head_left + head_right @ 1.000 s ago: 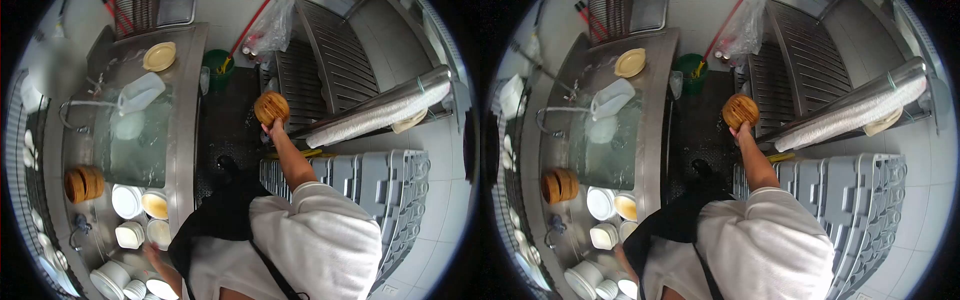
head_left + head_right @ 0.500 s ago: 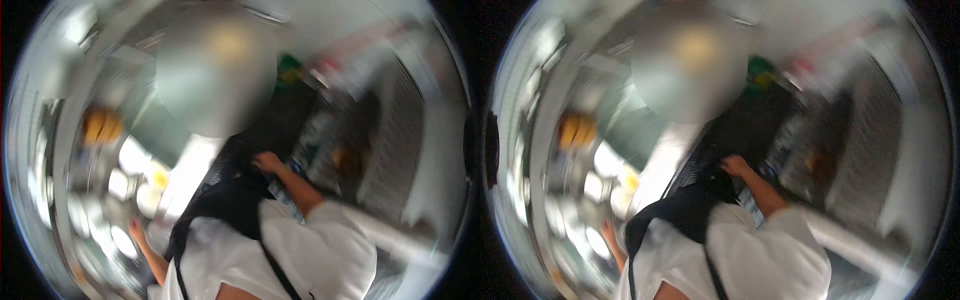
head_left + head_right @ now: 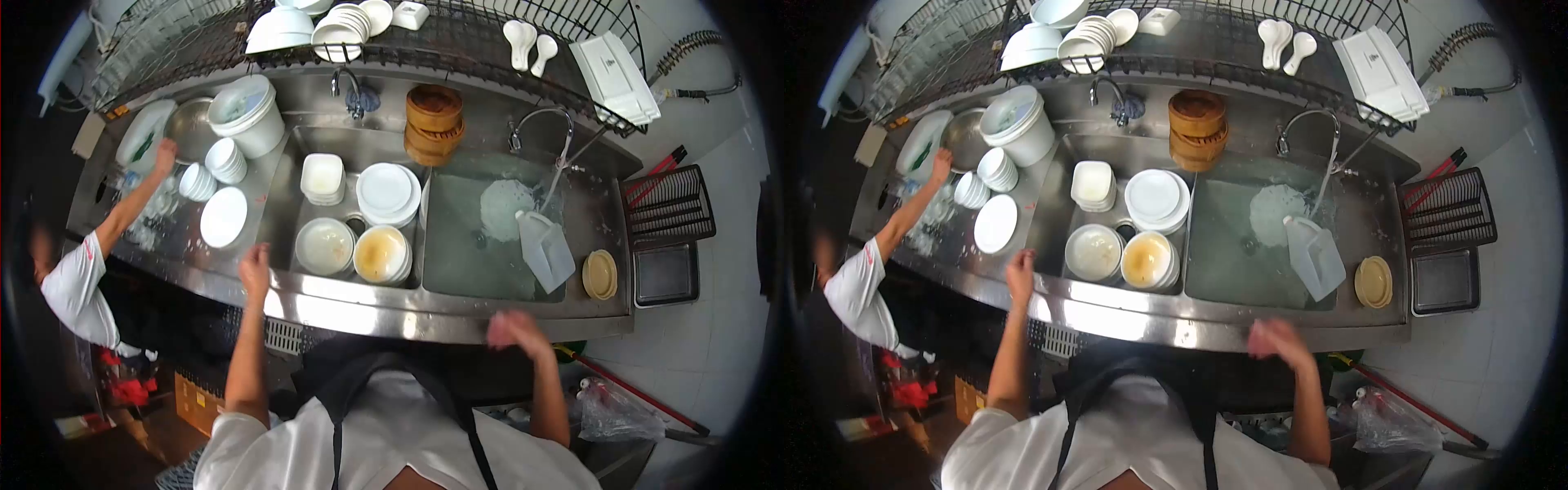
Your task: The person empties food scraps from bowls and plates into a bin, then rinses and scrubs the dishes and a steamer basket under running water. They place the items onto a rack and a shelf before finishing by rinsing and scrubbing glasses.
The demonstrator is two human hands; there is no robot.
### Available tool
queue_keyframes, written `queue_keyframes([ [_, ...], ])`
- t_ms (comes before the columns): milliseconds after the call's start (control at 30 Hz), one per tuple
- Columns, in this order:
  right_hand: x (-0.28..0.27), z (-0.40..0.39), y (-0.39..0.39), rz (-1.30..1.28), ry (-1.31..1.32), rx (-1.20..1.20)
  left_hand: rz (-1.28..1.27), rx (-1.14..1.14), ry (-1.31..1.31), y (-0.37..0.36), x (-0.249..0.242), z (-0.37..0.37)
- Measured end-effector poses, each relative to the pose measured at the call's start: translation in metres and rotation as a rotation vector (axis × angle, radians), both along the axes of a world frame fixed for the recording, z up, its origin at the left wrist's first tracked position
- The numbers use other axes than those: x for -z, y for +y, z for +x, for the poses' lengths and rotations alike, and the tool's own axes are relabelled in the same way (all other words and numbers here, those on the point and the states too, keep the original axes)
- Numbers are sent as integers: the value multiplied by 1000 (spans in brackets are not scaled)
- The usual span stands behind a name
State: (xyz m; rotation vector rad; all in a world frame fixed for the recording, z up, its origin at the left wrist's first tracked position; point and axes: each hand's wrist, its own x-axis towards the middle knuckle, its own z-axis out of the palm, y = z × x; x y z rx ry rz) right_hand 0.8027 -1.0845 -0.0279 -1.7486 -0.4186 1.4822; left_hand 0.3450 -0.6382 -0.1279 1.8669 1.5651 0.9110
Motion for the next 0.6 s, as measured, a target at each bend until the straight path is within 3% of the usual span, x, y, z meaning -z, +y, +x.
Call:
queue_keyframes([
  [133, -20, 61, 258, 292, -601, 313, -56, 238, -199, 29, 21, 128],
  [233, -6, 102, 421, 119, -1073, 518, -214, 431, -413, 63, 50, 255],
  [267, -12, 110, 455, -13, -1016, 449, -378, 461, -483, 84, 75, 301],
  [300, -14, 116, 476, -143, -951, 379, -546, 486, -548, 100, 91, 343],
  [400, -13, 121, 487, -264, -1020, 389, -1129, 240, -885, 123, 71, 430],
  [467, -3, 135, 473, -258, -991, 503, -1450, 99, -1177, 135, 74, 466],
  [600, 13, 123, 387, -10, -1041, 739, -1349, 358, -1471, 137, 88, 491],
])
